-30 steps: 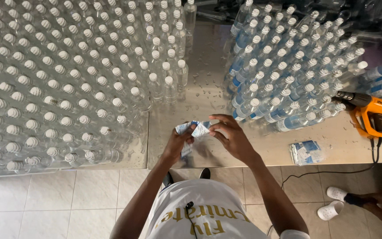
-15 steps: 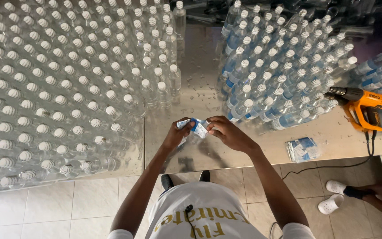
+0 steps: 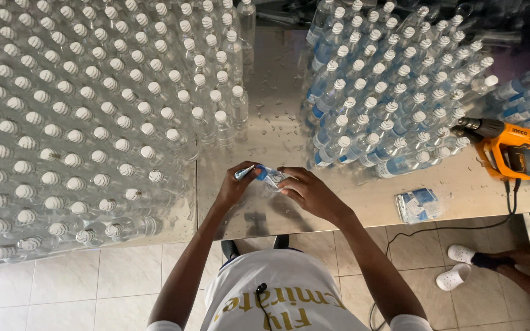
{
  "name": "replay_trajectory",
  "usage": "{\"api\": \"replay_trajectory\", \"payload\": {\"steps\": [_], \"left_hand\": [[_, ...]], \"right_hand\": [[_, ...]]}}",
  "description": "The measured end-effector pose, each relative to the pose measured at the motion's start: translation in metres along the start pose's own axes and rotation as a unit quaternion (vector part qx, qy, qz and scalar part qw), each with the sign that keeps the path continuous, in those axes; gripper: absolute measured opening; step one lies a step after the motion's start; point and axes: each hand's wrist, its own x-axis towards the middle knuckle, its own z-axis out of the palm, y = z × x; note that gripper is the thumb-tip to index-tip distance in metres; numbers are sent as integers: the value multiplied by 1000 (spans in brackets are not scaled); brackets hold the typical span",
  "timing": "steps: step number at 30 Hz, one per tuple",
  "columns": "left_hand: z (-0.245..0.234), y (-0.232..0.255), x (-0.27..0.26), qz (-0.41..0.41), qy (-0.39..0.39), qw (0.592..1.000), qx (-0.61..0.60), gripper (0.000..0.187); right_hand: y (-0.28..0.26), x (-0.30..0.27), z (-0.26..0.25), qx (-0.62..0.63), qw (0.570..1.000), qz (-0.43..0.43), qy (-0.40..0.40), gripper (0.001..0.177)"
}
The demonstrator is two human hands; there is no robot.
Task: The person stands at a table and repeatedly picks up clear plastic bottles, applies a small rectangular label to the neck of each bottle, and places the labeled bottle into a large stack of similar bottles. The person handles the bottles and labels by hand.
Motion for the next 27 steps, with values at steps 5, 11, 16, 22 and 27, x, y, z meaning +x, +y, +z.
{"api": "replay_trajectory", "payload": {"steps": [5,11,16,22,27], "left_hand": [[11,14,-7,-24,-4,1000,-13,25],[13,22,-17,-76,-50,995,-30,30],[14,52,-35,-63,-65,995,-48,42],[27,-12,-46,-46,3,999,-14,69],[35,-43,-44,-66,49,997,-4,58]], "right_hand": [[20,-3,27,-28,999,-10,30,28],[34,-5,56,-45,991,12,125,53],[38,-2,63,-47,993,19,111,56],[27,2,52,37,993,93,58,65],[35,3,68,215,960,170,55,72]]}}
